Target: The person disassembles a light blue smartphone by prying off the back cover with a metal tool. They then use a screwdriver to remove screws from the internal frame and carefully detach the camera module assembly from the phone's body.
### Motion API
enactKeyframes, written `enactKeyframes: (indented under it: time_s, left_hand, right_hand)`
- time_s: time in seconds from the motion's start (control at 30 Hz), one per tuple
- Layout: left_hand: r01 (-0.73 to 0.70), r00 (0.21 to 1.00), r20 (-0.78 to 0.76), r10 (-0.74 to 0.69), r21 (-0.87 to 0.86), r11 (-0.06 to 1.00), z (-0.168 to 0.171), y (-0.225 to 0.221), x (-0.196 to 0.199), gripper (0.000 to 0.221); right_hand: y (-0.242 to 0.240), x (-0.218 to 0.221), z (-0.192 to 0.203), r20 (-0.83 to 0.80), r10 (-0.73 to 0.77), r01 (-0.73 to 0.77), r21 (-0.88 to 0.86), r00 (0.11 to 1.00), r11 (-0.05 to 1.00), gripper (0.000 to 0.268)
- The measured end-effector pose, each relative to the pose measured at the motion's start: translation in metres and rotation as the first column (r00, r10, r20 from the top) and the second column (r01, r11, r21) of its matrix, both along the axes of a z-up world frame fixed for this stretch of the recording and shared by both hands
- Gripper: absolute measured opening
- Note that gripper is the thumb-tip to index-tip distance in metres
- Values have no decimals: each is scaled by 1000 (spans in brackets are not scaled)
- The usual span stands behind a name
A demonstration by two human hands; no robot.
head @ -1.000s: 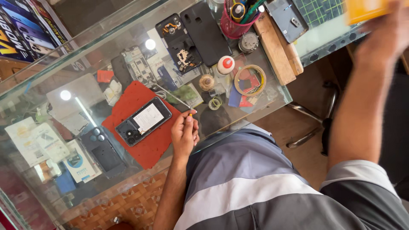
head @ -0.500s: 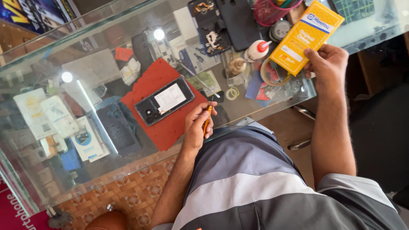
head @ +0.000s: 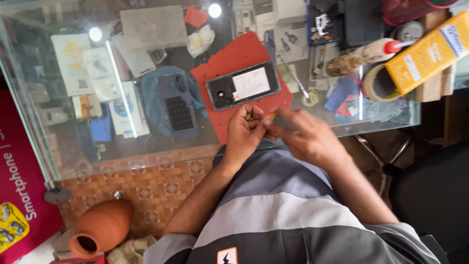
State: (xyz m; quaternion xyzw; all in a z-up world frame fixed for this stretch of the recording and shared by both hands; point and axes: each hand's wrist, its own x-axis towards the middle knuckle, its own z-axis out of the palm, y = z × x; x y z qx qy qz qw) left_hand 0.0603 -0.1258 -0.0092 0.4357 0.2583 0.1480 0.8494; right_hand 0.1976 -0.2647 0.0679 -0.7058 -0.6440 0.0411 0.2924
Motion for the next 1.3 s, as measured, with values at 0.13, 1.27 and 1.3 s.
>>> enactKeyframes:
  time_s: [0.13,1.27,1.3]
  left_hand:
    - [-8,997,75,5,49,999,10,22,-25,15]
    - [512,814,-581,-26,737,-441,20,147,-1,4]
    - [504,810,-586,-34,724,-470,19,148,0,4]
  right_hand:
    - [37,-19,-11,-24,49,-49,22,998,999,59]
    - [77,-4,-43,-440,-192,267,114,877,957,12]
    - [77,-4,-42,-429,-193,265,115,882,957,12]
